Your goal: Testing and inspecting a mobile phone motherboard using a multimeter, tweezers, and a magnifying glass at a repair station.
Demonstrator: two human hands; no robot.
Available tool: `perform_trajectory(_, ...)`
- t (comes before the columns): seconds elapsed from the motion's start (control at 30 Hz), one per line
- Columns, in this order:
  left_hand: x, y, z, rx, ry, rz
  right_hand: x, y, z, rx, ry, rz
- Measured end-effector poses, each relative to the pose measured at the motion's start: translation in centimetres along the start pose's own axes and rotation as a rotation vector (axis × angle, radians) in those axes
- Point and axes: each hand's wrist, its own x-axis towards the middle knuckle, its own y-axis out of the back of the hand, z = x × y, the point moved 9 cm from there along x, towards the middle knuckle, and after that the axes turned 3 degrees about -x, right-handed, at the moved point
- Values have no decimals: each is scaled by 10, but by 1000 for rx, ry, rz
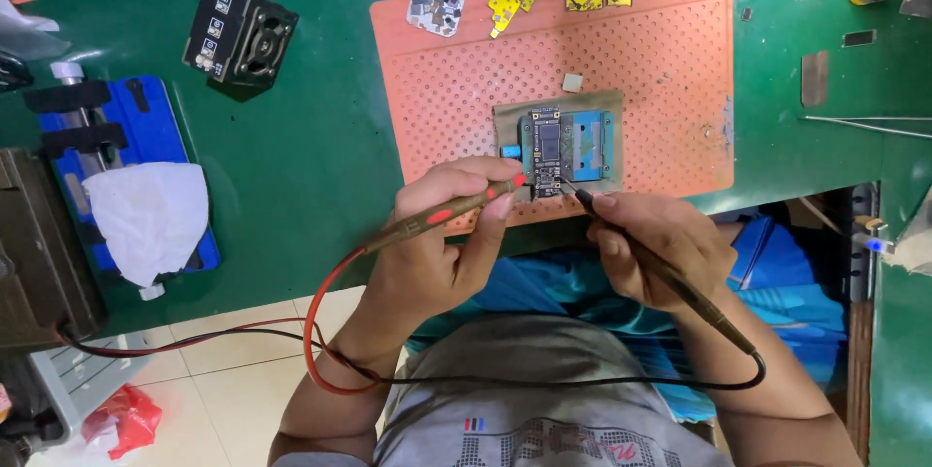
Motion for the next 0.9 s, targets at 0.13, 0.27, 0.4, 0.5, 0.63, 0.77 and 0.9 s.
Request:
perform_trajectory(0.13,1,0,2,23,-5,-8,0,0,0,26,13,0)
perform_trajectory(0.27,1,0,2,17,-3,-5,3,-1,-2,27,22,-4)
perform_trajectory(0.4,-1,0,-1,-9,-4,3,3,-1,-2,40,20,12)
perform_trajectory(0.5,-1,0,0,-9,-11,1,4,-1,-2,44,24,7)
perform_trajectory(0.63,0,0,1,15,-2,-16,4,-2,-2,41,34,13)
perform_trajectory(0.77,1,0,2,21,-6,-14,4,-1,-4,6,43,2)
perform_trajectory(0.9,0,1,1,15,6,-12,2,-1,-4,10,51,21)
